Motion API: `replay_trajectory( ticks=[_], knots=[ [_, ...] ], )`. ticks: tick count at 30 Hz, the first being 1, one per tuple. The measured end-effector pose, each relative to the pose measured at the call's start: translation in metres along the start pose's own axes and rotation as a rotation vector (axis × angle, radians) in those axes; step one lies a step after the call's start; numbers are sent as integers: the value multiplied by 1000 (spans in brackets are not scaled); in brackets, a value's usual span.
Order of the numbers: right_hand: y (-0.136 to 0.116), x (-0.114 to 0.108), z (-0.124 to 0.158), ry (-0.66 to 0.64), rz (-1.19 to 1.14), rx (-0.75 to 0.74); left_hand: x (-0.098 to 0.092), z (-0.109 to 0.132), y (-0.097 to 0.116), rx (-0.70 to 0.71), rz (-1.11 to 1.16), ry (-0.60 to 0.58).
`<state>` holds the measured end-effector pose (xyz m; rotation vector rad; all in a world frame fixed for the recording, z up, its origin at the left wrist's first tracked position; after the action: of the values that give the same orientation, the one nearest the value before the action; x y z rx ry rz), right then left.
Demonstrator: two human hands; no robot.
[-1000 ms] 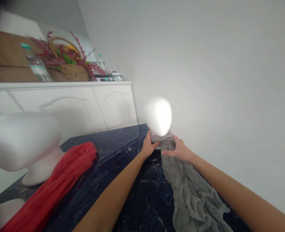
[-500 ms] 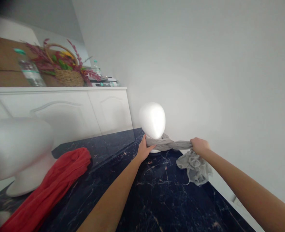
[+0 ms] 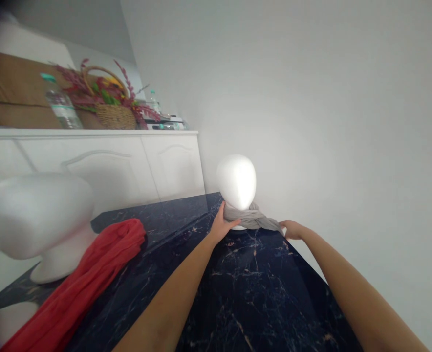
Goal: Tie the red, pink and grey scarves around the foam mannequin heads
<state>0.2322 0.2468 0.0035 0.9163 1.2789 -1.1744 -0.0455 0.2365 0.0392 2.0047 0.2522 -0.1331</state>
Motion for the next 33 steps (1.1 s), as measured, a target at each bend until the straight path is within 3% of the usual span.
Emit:
replay_trajectory(
  ticks=[4,7,9,12,14,16,17,19,21,23,25,26,29,33],
  knots=[
    [-1,-27,18,-48,-8,37,-14,21,-3,-147,-32,32],
    [-19,-58,35,-25,-11,38,-30,44,9,-257,-45,59],
    [-48,-84,51,8,-86,-29,-42,60,33,-301,-33,22],
    [-124,-130,90,58,-324,-278,-72,90,97,-286,16,-114],
    [-186,-154,127,51,-438,-478,-110,123,154,-222,36,-179],
    [-251,-162,164,-14,-531,-665,-163,169,217,-55,-2,-171],
    [-283,-160,180,-60,-594,-748,-194,197,238,-34,-49,-131],
    [-346,-142,201,-172,-702,-879,-260,259,254,-121,-186,-62],
    [-405,-110,207,-251,-778,-949,-331,320,243,-292,-355,41],
    [-461,-72,199,-305,-885,-935,-398,368,218,-446,-463,181],
    [-512,-34,186,-343,-1038,-849,-454,396,191,-521,-500,372],
    [-535,-17,180,-347,-1096,-803,-472,401,177,-531,-498,445],
    [-594,18,172,-337,-1232,-710,-492,385,137,-453,-471,479],
    [-640,20,178,-300,-1412,-789,-483,353,99,-363,-436,364]
  ],
)
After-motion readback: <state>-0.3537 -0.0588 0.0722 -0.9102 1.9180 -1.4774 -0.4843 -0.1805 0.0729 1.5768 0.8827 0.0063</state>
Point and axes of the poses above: each hand's wrist, its own z-axis away from the middle knuckle, its own x-axis out of the palm, y = z × x, the point moved 10 cm from there along -z, towards the middle knuckle, and after that the axes turned 8 degrees about z, right-handed, at the moved point
